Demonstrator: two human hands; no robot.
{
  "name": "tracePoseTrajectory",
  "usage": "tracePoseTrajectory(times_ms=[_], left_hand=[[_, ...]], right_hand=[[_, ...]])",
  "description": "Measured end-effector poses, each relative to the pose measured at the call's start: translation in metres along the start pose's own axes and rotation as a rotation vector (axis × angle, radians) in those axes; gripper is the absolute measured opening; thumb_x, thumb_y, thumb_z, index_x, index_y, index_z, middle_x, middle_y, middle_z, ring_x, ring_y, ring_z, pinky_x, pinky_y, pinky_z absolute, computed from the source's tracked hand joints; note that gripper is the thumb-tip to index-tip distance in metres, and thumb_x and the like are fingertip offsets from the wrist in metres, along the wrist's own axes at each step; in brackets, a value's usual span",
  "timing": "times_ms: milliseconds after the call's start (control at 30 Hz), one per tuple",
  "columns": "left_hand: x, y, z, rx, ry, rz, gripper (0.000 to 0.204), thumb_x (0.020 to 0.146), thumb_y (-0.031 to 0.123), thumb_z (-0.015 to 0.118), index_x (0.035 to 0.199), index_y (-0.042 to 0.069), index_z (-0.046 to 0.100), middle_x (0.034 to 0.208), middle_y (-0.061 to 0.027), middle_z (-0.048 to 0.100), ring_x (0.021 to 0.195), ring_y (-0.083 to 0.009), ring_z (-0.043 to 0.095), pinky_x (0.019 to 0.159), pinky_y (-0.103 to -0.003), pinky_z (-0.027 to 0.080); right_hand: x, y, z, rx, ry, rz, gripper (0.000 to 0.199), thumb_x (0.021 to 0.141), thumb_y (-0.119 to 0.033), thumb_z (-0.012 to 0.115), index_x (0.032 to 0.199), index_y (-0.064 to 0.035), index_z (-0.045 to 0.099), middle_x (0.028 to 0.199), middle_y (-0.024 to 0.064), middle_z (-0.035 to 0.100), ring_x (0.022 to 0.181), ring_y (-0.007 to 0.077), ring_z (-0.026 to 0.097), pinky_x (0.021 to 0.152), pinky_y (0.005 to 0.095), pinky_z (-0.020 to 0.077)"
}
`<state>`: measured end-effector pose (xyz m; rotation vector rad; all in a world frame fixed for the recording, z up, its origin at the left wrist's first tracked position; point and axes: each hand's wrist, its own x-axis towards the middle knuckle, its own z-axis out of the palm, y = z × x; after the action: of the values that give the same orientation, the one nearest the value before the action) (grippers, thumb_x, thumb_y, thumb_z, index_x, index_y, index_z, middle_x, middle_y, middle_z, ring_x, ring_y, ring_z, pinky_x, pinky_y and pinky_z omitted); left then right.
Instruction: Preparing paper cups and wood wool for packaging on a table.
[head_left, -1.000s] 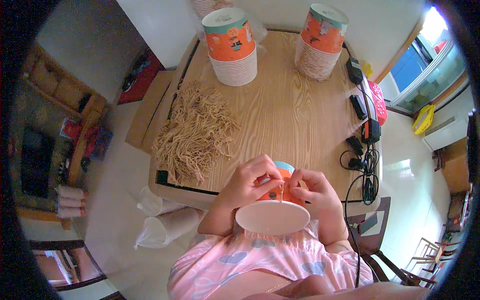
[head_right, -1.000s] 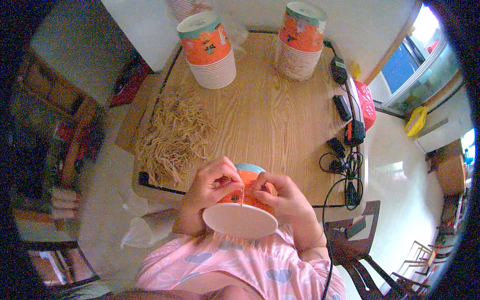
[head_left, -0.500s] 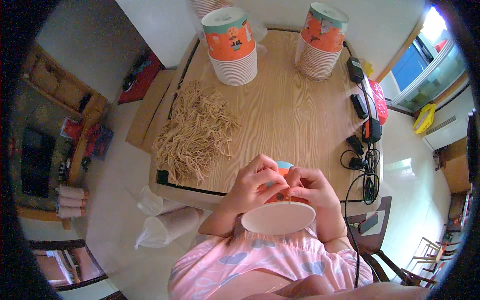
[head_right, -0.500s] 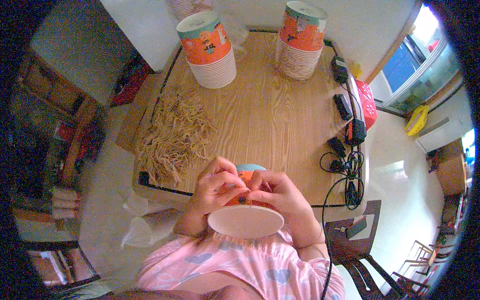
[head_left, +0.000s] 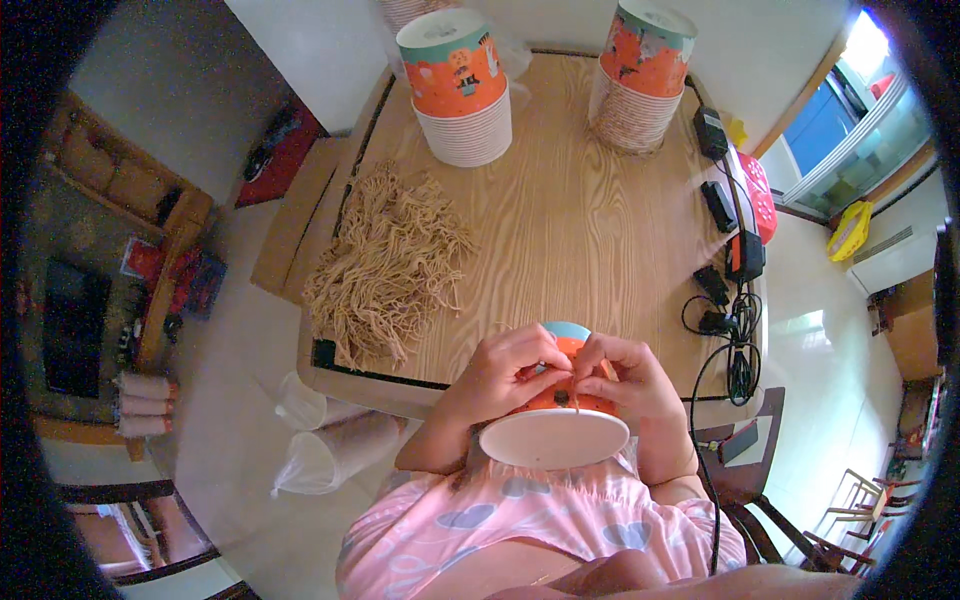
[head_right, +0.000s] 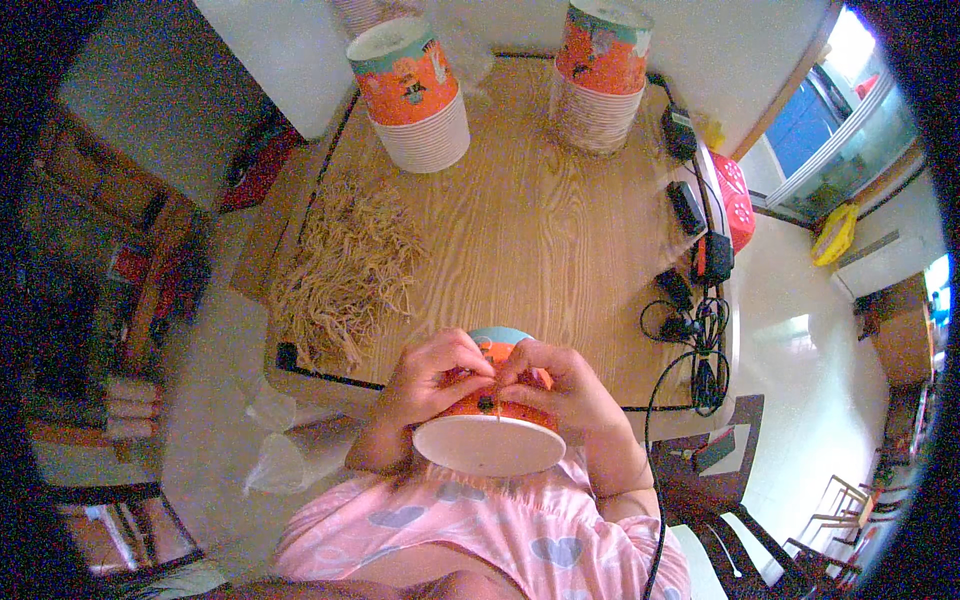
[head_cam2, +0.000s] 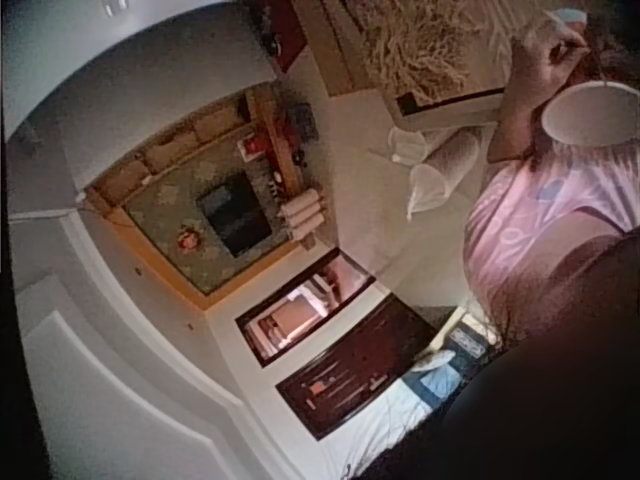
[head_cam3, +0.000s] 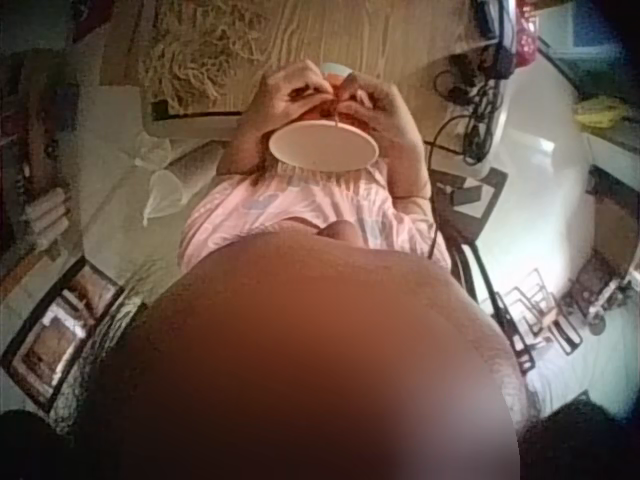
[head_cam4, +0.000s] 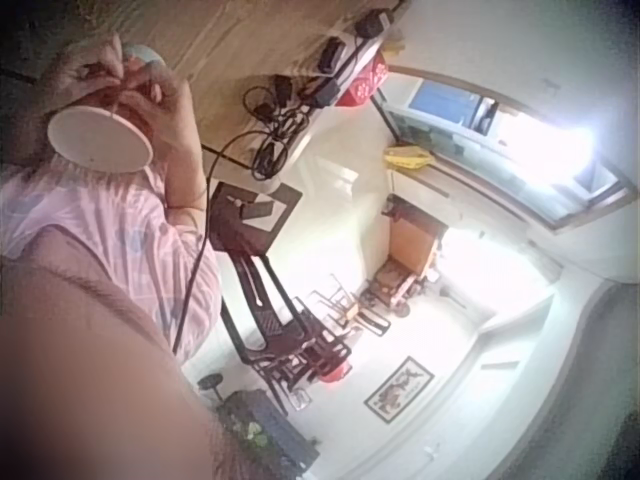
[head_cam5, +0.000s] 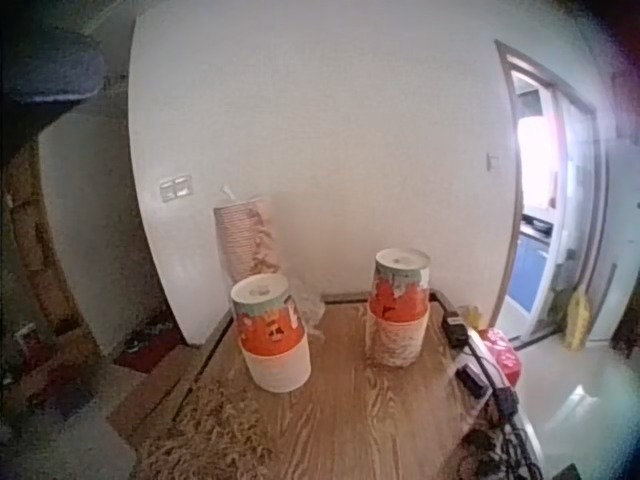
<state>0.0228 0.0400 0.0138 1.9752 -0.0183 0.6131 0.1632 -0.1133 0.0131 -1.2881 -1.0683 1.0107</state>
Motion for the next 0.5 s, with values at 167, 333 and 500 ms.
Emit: tracePoseTrajectory(times_ms=[167, 333, 500], left_hand=[[-0.002, -0.002, 0.0, 0.036, -0.008, -0.005, 0.015, 0.071, 0.005, 0.07, 0.085, 0.008, 0.065, 0.077, -0.0062, 0.057, 0.069, -0.0216, 0.059, 0.059, -0.031, 0.047], [-0.004, -0.001, -0.002, 0.036, -0.024, -0.045, 0.013, 0.073, 0.004, 0.07, 0.084, 0.007, 0.064, 0.077, -0.0064, 0.058, 0.07, -0.0221, 0.06, 0.06, -0.031, 0.049], [-0.003, -0.001, -0.006, 0.093, 0.003, 0.006, 0.013, 0.073, 0.006, 0.07, 0.083, 0.007, 0.063, 0.078, -0.0063, 0.058, 0.071, -0.0223, 0.061, 0.06, -0.032, 0.049]], right_hand=[[-0.001, -0.002, 0.003, -0.058, 0.014, -0.025, 0.01, 0.075, -0.004, 0.069, 0.083, -0.0017, 0.065, 0.081, 0.0046, 0.063, 0.08, 0.0166, 0.059, 0.074, 0.0281, 0.0453], [0.0, -0.008, 0.004, -0.15, 0.002, -0.085, 0.012, 0.074, -0.003, 0.069, 0.086, -0.0025, 0.065, 0.081, 0.0063, 0.063, 0.079, 0.0189, 0.06, 0.073, 0.0287, 0.0461], [-0.002, -0.013, 0.01, -0.257, 0.143, -0.103, 0.012, 0.07, 0.003, 0.067, 0.081, -0.0011, 0.066, 0.078, 0.0064, 0.062, 0.076, 0.0187, 0.059, 0.07, 0.0292, 0.0459]])
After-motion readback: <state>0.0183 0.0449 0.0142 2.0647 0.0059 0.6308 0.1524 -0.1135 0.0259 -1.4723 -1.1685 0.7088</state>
